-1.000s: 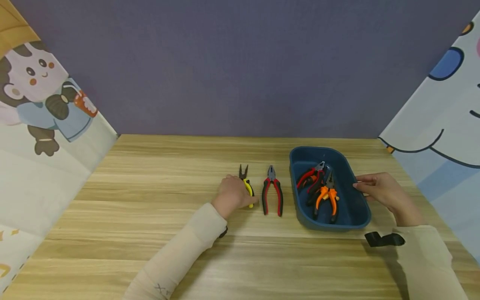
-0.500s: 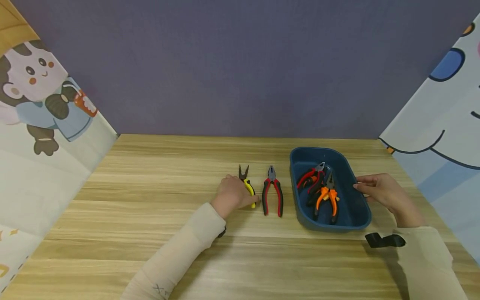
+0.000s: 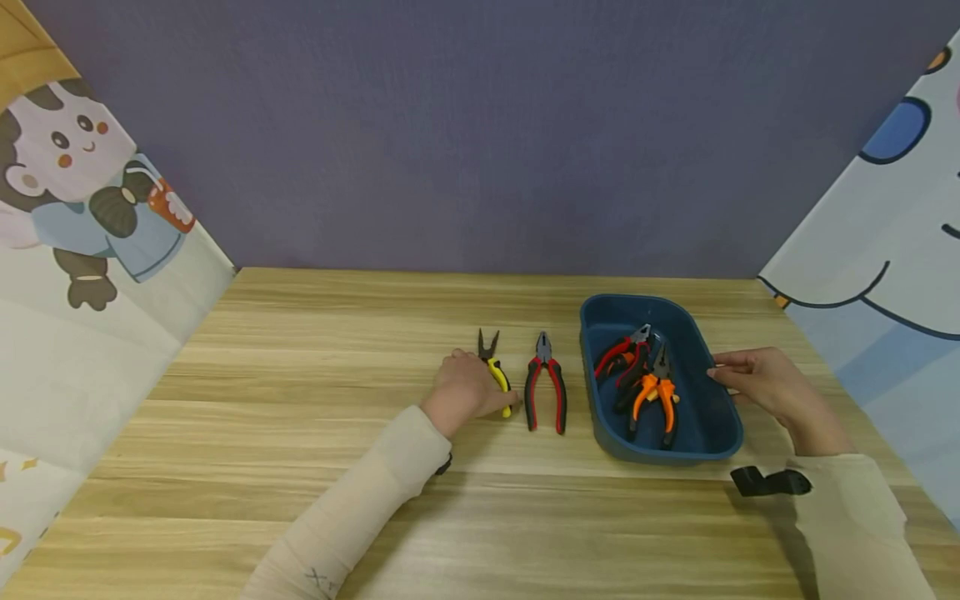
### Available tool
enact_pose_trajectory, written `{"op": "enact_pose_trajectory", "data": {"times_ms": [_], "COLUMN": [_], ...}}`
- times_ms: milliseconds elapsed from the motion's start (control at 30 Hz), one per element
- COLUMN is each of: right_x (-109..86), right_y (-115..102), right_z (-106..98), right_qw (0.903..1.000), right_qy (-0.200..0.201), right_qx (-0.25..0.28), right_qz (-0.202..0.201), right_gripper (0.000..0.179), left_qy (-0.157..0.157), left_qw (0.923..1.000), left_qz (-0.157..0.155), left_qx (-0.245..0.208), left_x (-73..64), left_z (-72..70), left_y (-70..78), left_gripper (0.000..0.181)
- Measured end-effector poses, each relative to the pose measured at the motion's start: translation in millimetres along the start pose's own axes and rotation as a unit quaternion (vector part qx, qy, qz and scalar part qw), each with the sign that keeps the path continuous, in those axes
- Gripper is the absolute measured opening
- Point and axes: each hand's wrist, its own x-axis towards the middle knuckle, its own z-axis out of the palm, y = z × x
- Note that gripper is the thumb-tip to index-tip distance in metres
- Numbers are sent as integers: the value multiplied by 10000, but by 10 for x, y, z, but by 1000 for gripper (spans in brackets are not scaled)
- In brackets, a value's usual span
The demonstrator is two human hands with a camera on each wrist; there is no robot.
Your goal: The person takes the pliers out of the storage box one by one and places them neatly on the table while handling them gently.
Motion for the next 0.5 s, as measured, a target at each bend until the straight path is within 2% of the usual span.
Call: {"op": "enact_pose_trajectory", "data": {"times_ms": [200,500], "right_x": [0,8], "right_y": [3,-2], "right_z": [-1,-2], "right_qw": [10000,9999], "right_qy": [5,15], "right_qx": [38,110], "right_qz": [27,92], "right_gripper": [48,50], "left_qy": [-51,32], "left_qw": [9999,9994], "left_qz": [-63,-121], "left_qx": [-128,-317], "left_x": [-4,-23], "left_z": [3,-4], "left_y": [-3,9], "left_gripper": [101,102]}}
